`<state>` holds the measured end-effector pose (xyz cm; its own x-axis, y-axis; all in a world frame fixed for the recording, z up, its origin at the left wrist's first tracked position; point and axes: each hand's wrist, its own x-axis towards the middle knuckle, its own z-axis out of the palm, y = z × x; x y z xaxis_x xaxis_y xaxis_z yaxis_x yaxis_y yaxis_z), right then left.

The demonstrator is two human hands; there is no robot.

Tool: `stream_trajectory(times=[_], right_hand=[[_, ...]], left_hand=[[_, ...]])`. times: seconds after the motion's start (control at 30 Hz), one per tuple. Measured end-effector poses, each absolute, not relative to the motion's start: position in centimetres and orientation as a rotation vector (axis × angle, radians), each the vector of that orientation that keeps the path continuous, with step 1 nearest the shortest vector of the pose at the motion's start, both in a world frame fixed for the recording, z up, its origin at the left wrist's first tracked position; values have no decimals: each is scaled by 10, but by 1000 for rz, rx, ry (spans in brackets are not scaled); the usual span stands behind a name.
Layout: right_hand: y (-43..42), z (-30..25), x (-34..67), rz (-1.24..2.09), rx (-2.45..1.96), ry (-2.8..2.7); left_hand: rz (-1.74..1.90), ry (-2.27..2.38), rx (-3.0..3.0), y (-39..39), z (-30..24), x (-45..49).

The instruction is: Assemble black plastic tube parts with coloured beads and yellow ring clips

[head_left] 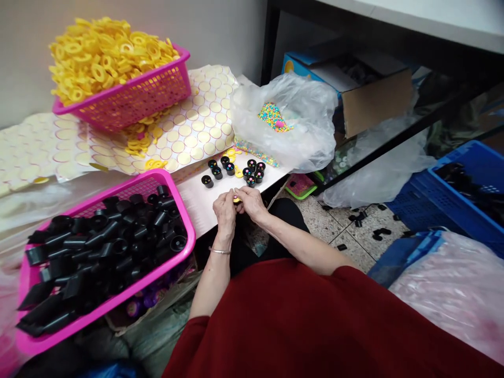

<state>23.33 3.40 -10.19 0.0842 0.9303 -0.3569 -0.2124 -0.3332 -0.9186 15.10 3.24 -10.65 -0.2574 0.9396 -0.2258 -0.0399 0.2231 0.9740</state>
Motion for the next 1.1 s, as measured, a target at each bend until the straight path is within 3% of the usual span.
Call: stream_trajectory(times=[0.4,0.83,1.1], right_hand=[[40,-99,235,1471,-1354,-795],[-6,-107,278,1721,-839,-604],[-5,-106,293,1863,-796,-677]], left_hand=[[1164,1299,1013,30,-113,137],[1239,1258,1154,13,-109,141],[1162,1242,2033,2,-105,134]])
